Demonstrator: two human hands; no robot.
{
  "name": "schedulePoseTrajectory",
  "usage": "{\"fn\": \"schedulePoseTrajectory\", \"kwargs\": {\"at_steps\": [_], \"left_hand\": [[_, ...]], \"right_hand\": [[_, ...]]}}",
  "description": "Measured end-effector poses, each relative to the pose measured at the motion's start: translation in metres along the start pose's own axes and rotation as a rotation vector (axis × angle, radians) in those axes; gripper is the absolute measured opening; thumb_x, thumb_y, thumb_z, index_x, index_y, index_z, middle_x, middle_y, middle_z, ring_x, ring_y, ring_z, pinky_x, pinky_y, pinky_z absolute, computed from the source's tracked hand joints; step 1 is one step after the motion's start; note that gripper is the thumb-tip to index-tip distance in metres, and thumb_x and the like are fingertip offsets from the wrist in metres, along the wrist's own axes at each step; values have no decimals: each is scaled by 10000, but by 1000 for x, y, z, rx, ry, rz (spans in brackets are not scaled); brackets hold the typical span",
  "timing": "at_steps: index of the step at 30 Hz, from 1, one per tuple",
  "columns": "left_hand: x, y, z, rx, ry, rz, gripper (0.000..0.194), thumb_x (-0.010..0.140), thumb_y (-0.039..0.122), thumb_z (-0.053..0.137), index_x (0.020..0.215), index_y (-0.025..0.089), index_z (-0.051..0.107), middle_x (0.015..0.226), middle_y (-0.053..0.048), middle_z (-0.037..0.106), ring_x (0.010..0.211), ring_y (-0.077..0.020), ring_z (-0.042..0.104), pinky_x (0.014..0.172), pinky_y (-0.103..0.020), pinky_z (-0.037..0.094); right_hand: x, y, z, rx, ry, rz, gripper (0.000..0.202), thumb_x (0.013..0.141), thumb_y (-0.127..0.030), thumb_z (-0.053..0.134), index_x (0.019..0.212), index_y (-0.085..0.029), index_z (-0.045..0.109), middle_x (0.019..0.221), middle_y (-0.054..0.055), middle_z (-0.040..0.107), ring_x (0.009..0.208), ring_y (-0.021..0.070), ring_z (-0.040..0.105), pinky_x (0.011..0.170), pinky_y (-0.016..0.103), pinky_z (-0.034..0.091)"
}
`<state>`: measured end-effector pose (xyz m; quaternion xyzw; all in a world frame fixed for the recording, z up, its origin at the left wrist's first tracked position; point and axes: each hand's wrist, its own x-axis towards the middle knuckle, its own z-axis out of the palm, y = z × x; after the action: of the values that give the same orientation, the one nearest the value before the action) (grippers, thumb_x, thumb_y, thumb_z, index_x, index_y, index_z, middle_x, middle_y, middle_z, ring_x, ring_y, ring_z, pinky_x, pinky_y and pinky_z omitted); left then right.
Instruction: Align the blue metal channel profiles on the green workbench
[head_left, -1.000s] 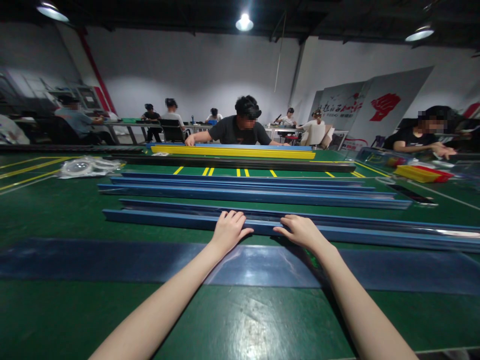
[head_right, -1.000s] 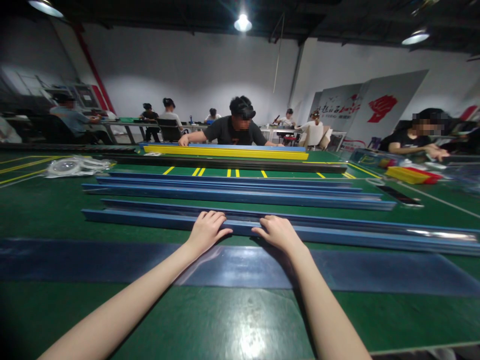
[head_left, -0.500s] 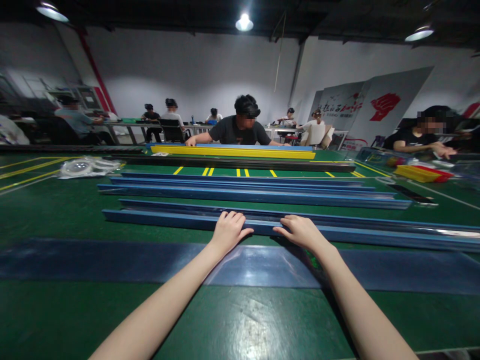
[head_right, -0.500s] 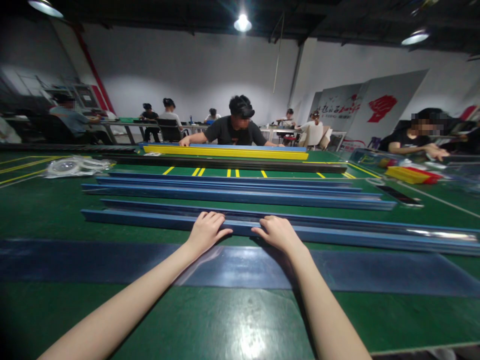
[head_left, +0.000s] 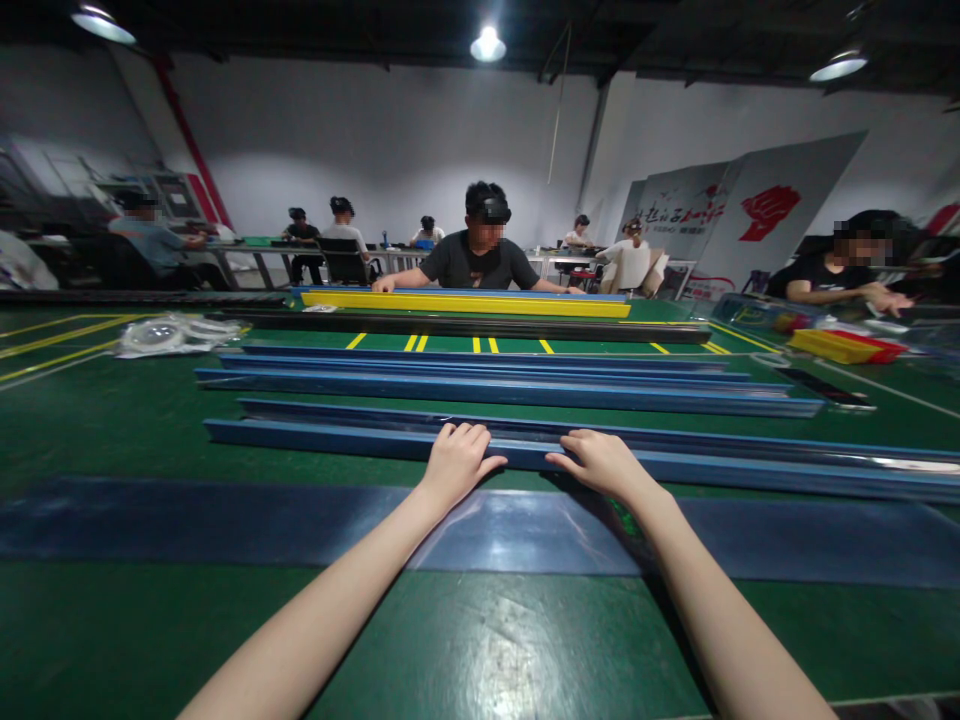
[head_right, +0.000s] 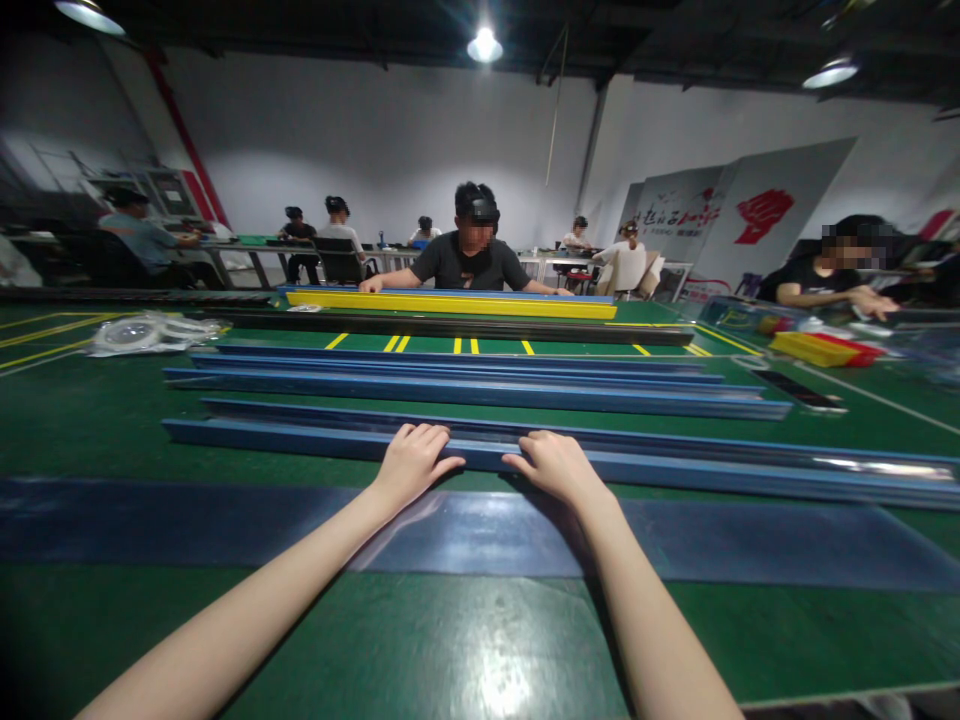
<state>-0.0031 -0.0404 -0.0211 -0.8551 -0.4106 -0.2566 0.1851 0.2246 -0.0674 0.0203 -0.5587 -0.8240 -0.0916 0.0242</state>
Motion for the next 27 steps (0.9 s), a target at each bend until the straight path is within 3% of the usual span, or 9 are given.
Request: {"fn": "schedulePoseTrajectory", "kwargs": {"at_steps": [27], "left_hand": [[0,1,-1,52,-8,5,337,804,496,477,800,166,546,852,-45,629,777,-188,540,685,-316,325]], "right_hand": [[0,0,2,-13,14,-8,435,887,-474,290,784,-181,594,829,58,638,767,160,583,578,233,311]]}}
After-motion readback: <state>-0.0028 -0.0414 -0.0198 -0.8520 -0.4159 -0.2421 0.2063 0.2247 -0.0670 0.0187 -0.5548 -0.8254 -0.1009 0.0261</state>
